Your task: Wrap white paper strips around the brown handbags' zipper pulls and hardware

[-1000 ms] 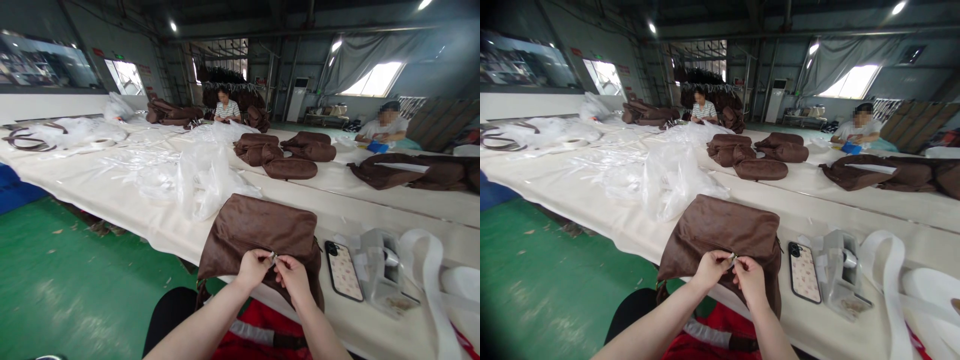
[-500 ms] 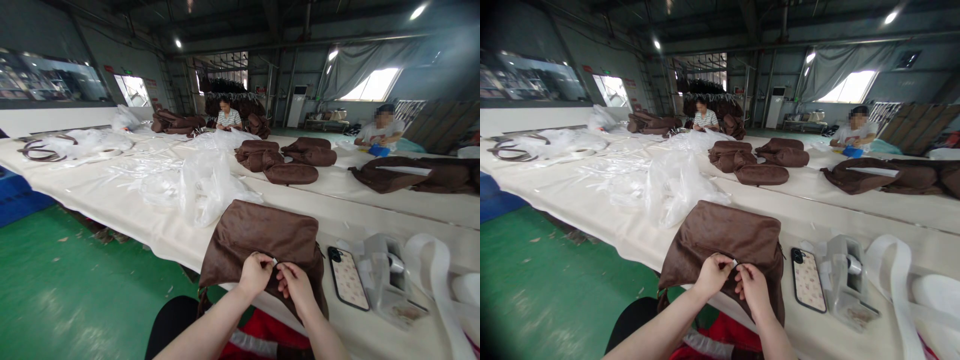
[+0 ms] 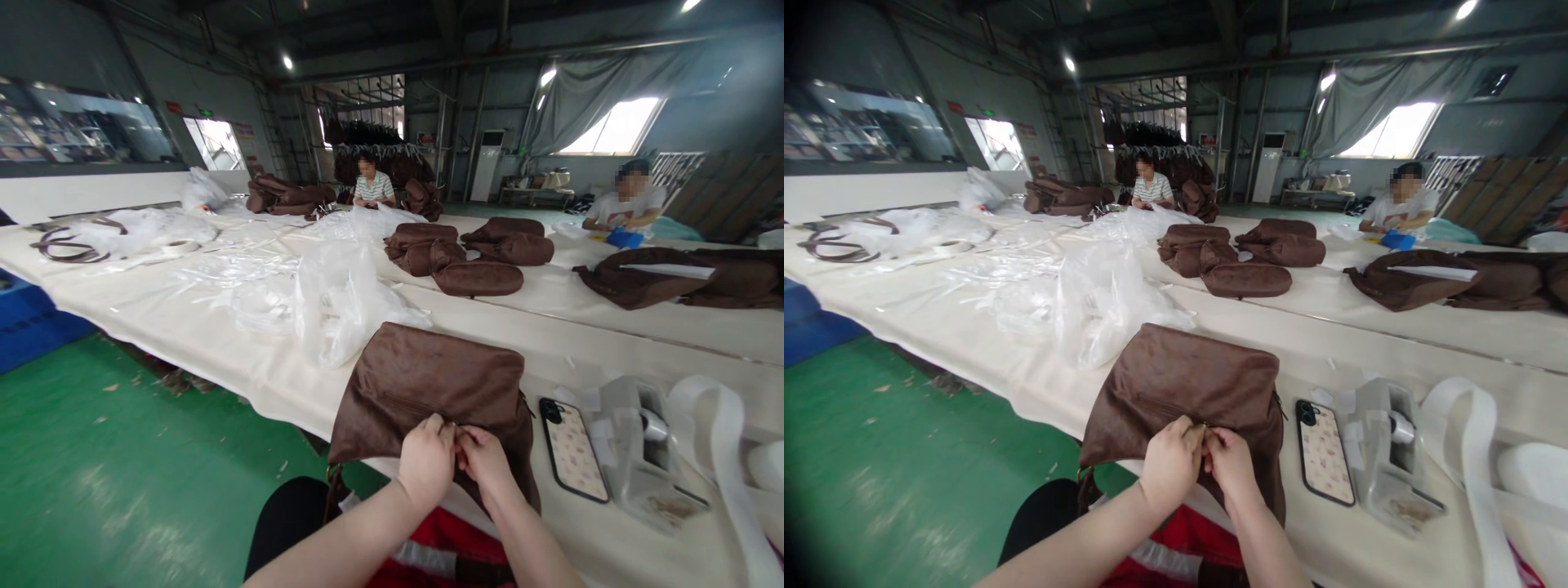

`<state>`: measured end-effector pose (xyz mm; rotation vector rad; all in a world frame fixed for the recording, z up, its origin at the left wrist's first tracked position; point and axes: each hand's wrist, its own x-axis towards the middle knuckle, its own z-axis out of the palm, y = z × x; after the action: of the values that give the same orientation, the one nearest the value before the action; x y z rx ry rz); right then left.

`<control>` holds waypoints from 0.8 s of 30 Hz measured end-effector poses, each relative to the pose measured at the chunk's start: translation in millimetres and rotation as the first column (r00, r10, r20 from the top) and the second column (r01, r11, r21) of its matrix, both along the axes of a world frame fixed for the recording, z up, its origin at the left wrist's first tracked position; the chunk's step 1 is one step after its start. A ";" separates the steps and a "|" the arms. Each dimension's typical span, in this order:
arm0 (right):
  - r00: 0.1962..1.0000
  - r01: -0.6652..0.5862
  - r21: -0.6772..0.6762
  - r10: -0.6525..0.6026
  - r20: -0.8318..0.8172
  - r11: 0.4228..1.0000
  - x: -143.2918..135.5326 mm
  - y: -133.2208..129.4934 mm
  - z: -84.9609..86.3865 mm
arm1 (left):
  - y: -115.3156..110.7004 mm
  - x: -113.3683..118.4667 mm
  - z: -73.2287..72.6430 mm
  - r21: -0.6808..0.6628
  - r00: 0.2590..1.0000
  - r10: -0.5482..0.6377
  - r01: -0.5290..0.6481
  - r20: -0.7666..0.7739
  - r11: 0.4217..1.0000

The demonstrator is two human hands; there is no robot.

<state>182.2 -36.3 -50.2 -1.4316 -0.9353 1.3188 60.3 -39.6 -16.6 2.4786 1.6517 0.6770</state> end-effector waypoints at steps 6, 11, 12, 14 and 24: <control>0.999 0.031 -0.012 -0.032 -0.018 0.999 0.4 -1.2 -1.3 | -11.3 3.6 -24.3 0.290 0.947 -0.104 0.196 -0.305 0.937; 0.999 -0.007 0.001 0.007 -0.035 1.000 3.1 -5.2 1.3 | -13.7 -0.4 -24.5 0.239 0.951 -0.199 0.255 -0.237 0.937; 0.999 -0.010 0.008 0.010 -0.030 1.000 3.6 -5.6 1.9 | -12.9 -1.8 -22.7 0.188 0.965 -0.208 0.236 -0.159 0.953; 1.000 -0.002 0.018 0.003 -0.016 1.000 4.1 -5.8 2.3 | -7.8 -4.7 -18.6 -0.009 0.980 -0.147 0.150 0.130 0.989; 0.992 -0.008 0.077 -0.002 0.128 0.997 -6.7 -5.9 7.4 | 23.5 -5.5 -14.4 -0.593 0.680 0.245 0.339 0.691 0.730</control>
<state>175.5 -42.2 -42.8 -1.4685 -1.0622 1.1909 54.7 -16.1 -31.0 1.3980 1.1688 0.7333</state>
